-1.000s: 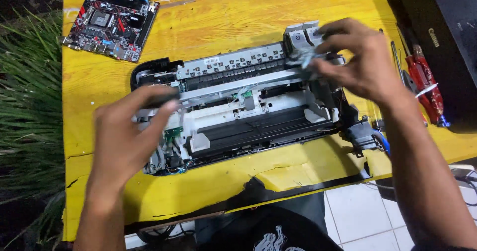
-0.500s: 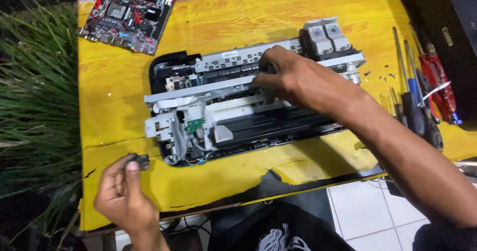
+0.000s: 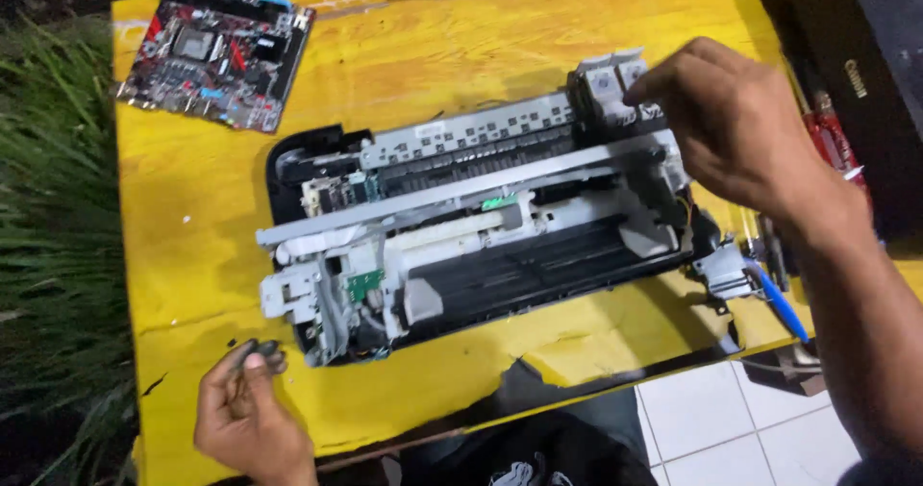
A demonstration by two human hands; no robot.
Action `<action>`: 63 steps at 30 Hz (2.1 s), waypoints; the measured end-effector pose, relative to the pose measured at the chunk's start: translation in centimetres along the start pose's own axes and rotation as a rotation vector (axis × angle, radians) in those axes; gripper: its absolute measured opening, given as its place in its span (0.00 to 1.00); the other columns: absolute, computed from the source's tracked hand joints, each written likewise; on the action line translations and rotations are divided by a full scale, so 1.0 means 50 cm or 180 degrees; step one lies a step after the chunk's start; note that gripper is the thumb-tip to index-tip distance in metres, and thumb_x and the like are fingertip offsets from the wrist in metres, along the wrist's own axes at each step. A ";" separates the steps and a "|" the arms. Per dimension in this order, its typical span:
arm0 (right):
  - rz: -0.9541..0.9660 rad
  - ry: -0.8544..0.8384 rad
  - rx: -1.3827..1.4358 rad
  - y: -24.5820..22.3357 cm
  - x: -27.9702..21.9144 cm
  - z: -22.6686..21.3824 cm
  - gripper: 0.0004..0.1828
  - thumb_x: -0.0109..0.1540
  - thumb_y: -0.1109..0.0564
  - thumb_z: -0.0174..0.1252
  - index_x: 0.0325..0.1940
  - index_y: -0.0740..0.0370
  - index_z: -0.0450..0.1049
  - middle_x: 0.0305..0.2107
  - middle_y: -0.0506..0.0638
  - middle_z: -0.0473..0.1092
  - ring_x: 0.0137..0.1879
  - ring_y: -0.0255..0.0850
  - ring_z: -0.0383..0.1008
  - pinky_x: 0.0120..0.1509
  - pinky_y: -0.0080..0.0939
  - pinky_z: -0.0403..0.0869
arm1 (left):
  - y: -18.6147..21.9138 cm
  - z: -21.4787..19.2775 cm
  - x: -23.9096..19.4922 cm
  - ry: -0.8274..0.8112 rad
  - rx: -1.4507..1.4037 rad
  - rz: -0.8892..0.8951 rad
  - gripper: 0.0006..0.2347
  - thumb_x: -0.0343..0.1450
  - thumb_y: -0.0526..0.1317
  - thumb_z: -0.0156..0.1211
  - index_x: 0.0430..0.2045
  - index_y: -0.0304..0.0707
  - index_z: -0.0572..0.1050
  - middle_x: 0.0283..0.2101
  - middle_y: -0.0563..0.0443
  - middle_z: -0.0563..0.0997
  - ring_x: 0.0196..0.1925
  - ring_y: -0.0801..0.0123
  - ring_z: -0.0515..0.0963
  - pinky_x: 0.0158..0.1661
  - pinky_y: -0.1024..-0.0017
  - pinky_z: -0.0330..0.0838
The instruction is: The person cleans the interior of a disassembled printer using a white cloth and then a blue toothbrush. They wipe various internal components and brush along the gear tracks and rails.
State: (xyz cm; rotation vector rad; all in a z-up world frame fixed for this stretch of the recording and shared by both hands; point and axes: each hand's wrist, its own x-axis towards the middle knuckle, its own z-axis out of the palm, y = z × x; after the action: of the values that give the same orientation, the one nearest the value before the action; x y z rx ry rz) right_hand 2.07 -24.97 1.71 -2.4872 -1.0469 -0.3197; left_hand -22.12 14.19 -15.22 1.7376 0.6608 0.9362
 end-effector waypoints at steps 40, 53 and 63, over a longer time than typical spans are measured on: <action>-0.0575 -0.0794 0.0999 -0.188 0.149 0.134 0.04 0.60 0.67 0.65 0.39 0.67 0.81 0.33 0.56 0.79 0.39 0.49 0.83 0.45 0.42 0.85 | 0.015 -0.008 0.013 -0.0720 0.0229 -0.0015 0.09 0.73 0.27 0.59 0.48 0.27 0.76 0.40 0.42 0.84 0.33 0.71 0.83 0.26 0.81 0.75; -0.0021 0.0154 -0.1473 -0.009 -0.096 -0.006 0.06 0.76 0.69 0.66 0.47 0.64 0.84 0.44 0.55 0.82 0.48 0.46 0.81 0.47 0.44 0.75 | 0.064 -0.017 -0.026 -0.0280 0.1180 0.0725 0.11 0.83 0.33 0.50 0.54 0.16 0.69 0.46 0.29 0.76 0.47 0.49 0.77 0.50 0.62 0.72; 0.0319 -0.1061 0.0664 -0.166 -0.040 0.041 0.21 0.58 0.68 0.60 0.56 0.68 0.76 0.46 0.61 0.74 0.47 0.50 0.81 0.52 0.43 0.82 | 0.309 0.227 -0.154 -0.2048 0.2021 0.2569 0.17 0.79 0.43 0.52 0.58 0.31 0.70 0.54 0.37 0.78 0.57 0.46 0.79 0.61 0.52 0.71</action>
State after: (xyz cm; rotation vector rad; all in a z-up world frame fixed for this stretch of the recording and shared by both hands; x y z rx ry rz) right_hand -5.21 -20.07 1.60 -2.4396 -1.0146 0.2323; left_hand -16.83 -2.97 -4.98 2.7914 -0.2466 0.6114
